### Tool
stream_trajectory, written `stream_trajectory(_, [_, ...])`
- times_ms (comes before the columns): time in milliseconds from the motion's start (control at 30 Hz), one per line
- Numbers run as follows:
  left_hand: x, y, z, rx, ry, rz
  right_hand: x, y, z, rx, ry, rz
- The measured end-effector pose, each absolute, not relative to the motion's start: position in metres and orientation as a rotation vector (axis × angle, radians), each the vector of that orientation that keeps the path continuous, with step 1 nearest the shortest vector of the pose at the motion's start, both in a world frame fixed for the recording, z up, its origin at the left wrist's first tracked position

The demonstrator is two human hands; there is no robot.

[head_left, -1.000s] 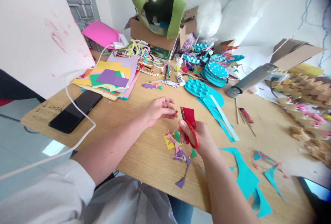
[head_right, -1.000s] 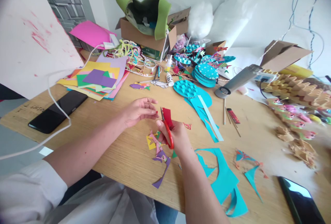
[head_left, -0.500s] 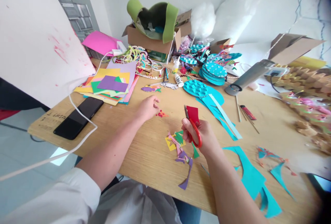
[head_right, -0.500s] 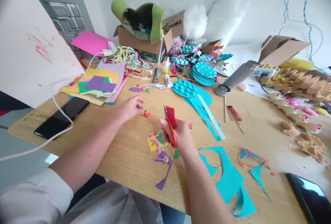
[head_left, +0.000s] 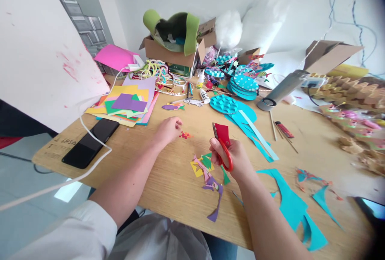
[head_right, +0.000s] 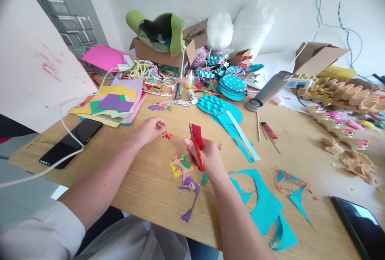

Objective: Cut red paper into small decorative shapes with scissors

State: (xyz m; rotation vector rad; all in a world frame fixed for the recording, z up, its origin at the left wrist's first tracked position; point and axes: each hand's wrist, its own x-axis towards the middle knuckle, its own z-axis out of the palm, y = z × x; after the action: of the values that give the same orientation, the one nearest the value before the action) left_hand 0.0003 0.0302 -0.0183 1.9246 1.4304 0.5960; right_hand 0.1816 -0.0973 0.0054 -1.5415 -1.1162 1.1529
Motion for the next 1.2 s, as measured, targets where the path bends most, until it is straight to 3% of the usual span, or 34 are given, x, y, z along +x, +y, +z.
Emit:
stream_trajectory(200, [0.007,0.024,-0.01,1.553,1.033,0.827,0.184,-0.098,0.005,-1.533,-1.147,1.19])
stream_trajectory(400, [0.007,0.005,0.004,1.357,0.519,0.589,0.18,-0.099,0.006,-1.568,-1.373,1.443])
stream_trajectory(733, [0.019,0.002,-0.007,1.311,0.65,0.567,0.178,-0.097,-0.003,-1.442,-1.415,1.553])
stream_trajectory(1200, [0.021,0.001,-0.009,1.084,0.629,0.636,0.184,-0.098,0.003,-1.378,-1.387,1.447])
